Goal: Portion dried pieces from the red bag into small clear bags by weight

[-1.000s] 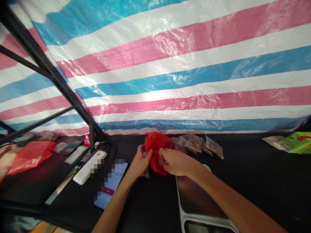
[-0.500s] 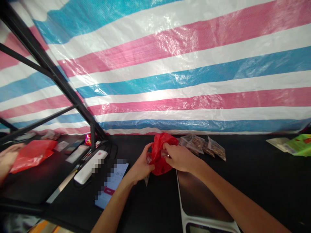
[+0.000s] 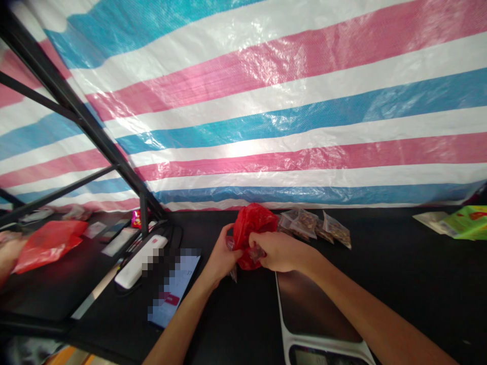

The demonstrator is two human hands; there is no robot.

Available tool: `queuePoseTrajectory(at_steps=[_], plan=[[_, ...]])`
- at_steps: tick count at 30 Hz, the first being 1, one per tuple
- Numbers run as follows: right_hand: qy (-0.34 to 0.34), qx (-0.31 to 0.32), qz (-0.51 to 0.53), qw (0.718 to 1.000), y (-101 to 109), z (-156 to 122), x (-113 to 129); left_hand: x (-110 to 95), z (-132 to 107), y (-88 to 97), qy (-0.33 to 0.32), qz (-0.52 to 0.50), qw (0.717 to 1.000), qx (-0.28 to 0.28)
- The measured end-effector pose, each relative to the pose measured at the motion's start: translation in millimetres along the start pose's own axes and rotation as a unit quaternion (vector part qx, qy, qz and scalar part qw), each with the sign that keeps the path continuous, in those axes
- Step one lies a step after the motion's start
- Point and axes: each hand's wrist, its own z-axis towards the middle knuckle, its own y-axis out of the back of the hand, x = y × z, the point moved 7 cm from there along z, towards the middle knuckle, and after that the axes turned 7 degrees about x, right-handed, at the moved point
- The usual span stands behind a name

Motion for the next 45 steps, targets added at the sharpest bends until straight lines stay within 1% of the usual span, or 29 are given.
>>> queuePoseTrajectory(at_steps=[2, 5, 7, 10, 13, 17, 20, 24, 27, 31, 33, 36, 40, 45], plan=[[-0.001, -0.028, -0.006, 1.0, 3, 1, -1, 1, 0, -0.7, -0.009, 0.01, 1.0, 0.001], [0.008, -0.092, -0.018, 0.996, 10, 1, 1, 0, -1, -2.1, -0.003, -0.001, 1.0, 0.006], [0.023, -0.11, -0.019, 0.994, 10, 2, 3, -3, -2, -3.9, -0.003, -0.014, 1.0, 0.014], [0.035, -0.109, -0.017, 0.993, 6, 5, 6, -7, -3, -6.2, -0.002, -0.026, 0.999, 0.027], [0.021, -0.102, -0.028, 0.994, 2, 7, 5, -6, -3, -5.8, 0.008, -0.036, 0.999, 0.028], [-0.002, -0.078, -0.038, 0.996, 1, 6, 5, -3, -2, -3.0, 0.016, -0.038, 0.999, 0.015], [-0.015, -0.068, -0.047, 0.996, 3, 3, 4, -3, -2, -0.5, 0.008, -0.022, 1.0, -0.001], [-0.03, -0.048, -0.076, 0.996, 3, 1, 4, 0, 0, 1.6, 0.01, -0.004, 1.0, -0.008], [-0.028, -0.047, -0.091, 0.994, 1, 1, 7, 3, 1, 2.9, 0.007, 0.002, 1.0, -0.009], [-0.009, -0.06, -0.093, 0.994, -1, 2, 12, 5, 2, 4.1, 0.001, 0.002, 1.0, -0.011], [-0.016, -0.056, -0.075, 0.995, -1, 3, 8, 6, 2, 4.9, 0.003, 0.001, 1.0, -0.014], [-0.025, -0.026, -0.004, 0.999, -1, 4, -3, 6, 2, 5.5, 0.005, -0.005, 1.0, -0.016], [0.021, -0.001, 0.106, 0.994, -1, 8, -12, 6, 3, 4.9, 0.006, -0.013, 1.0, -0.014], [0.044, 0.011, 0.161, 0.986, 6, 7, -18, 5, 3, 5.7, 0.008, -0.011, 1.0, -0.018]])
